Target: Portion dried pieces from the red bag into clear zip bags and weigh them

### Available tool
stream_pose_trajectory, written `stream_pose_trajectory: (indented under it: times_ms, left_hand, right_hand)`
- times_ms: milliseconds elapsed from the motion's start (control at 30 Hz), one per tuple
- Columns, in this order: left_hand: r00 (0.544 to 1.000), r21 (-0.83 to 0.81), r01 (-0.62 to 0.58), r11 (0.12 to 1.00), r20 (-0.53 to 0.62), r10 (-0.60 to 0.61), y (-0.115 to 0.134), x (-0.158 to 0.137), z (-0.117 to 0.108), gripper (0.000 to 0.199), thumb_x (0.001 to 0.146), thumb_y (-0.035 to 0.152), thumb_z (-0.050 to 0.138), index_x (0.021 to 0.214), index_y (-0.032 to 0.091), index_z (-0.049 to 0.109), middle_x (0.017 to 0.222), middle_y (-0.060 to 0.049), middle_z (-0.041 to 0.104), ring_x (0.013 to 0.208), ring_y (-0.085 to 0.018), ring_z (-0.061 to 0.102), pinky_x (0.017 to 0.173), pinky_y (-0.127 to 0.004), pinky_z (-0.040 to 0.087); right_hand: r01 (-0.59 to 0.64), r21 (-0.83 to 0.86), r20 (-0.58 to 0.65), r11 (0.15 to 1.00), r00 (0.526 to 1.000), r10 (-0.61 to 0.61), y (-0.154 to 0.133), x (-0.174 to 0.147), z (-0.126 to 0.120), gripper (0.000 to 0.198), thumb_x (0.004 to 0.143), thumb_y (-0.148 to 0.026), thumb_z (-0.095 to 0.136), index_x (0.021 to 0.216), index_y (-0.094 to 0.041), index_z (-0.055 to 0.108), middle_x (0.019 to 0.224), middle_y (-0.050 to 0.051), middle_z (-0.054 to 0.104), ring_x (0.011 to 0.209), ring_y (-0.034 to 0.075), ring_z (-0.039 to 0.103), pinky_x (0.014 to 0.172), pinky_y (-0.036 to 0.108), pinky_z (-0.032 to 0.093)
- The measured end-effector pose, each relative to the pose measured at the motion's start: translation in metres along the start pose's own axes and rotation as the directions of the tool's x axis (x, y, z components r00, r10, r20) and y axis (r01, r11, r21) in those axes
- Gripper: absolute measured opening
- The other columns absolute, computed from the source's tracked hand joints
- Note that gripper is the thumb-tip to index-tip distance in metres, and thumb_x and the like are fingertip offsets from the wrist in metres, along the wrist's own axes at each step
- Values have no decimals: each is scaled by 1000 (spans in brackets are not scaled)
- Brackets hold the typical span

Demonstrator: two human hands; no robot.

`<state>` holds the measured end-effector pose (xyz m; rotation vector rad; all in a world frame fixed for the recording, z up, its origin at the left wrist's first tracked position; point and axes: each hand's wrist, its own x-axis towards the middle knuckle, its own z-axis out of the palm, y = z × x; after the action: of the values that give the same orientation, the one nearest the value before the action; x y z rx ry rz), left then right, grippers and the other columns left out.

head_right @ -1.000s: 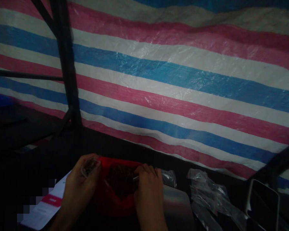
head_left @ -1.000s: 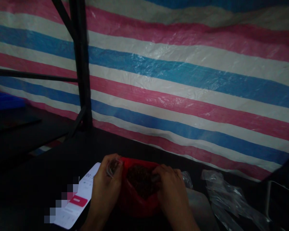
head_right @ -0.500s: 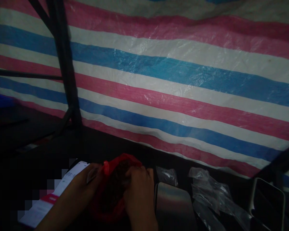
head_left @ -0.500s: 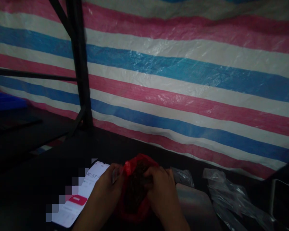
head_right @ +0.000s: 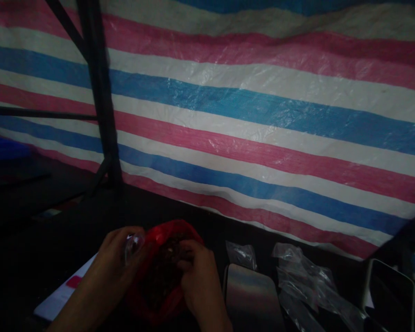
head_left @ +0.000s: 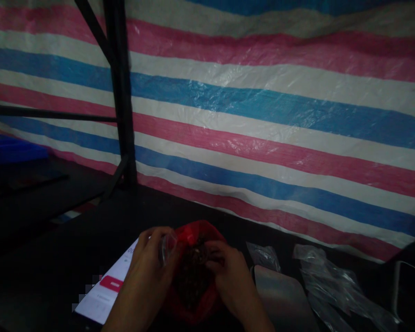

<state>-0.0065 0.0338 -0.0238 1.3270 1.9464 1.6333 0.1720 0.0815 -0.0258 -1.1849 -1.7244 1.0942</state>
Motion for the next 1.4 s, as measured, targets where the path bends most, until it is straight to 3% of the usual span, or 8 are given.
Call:
stream_pose_trajectory:
  times_ms: [167,300,500,767,1000,1133,1267,1400]
  left_hand:
    - [980,-86,40,995,199,-22,10,-4,1,27,87,53,63,96,28,68,91,-4,71,86,-29,69,77,-41,55]
    - [969,-84,41,996,245,-20,14,-8,10,23,89,49,64,99,29,69,97,-5,75,91,-30,71,79,-40,54]
    - [935,-46,32,998,354,-13,9,-11,19,19,95,44,58,99,29,68,104,-6,76,96,-30,72,82,-40,53]
    - [923,16,-4,1000,384,-2,2,-9,26,17,96,32,55,106,25,67,106,-8,77,96,-30,74,83,-41,52]
    - [903,-34,77,996,427,-55,9,-10,26,27,101,50,50,102,27,63,100,-5,76,93,-28,74,81,-38,52]
    - [911,-5,102,995,402,-91,9,-8,21,17,95,44,56,97,28,60,94,-3,75,87,-26,73,78,-36,51]
    - [934,32,114,993,337,-118,6,-2,12,17,92,45,54,93,28,56,85,-2,70,78,-26,68,73,-36,49]
    - [945,28,95,995,310,-99,3,0,6,11,92,39,50,92,29,55,84,-1,67,78,-25,67,73,-34,47]
  right_hand:
    - [59,64,-12,996,998,-59,-11,-2,-18,37,84,-10,63,114,-22,80,115,8,83,111,26,77,105,43,56]
    - [124,116,2,985,992,-125,-35,-8,-29,33,87,-18,67,116,-28,80,119,5,81,116,25,75,106,40,55]
    - [212,-145,4,966,977,-214,-47,-18,-14,45,80,-4,63,114,-30,81,121,5,77,117,26,73,107,41,56]
    - [407,-355,141,842,913,-382,-37,-11,2,65,85,5,47,134,-27,75,138,8,70,131,28,65,112,45,54]
    - [403,-306,67,863,913,-403,-42,-9,-7,53,93,-3,49,128,-30,77,134,6,71,125,25,67,109,41,54]
    - [297,-308,-33,904,946,-322,-44,-8,-16,49,96,-7,52,133,-31,74,138,5,69,126,23,67,110,38,52]
    - [149,-411,19,899,988,-155,-27,-10,-16,40,91,-6,62,123,-23,78,127,8,76,122,29,69,110,44,50]
    - [187,-506,30,842,980,-199,-27,-13,-20,35,92,-12,66,122,-24,79,130,8,76,126,31,66,112,47,47]
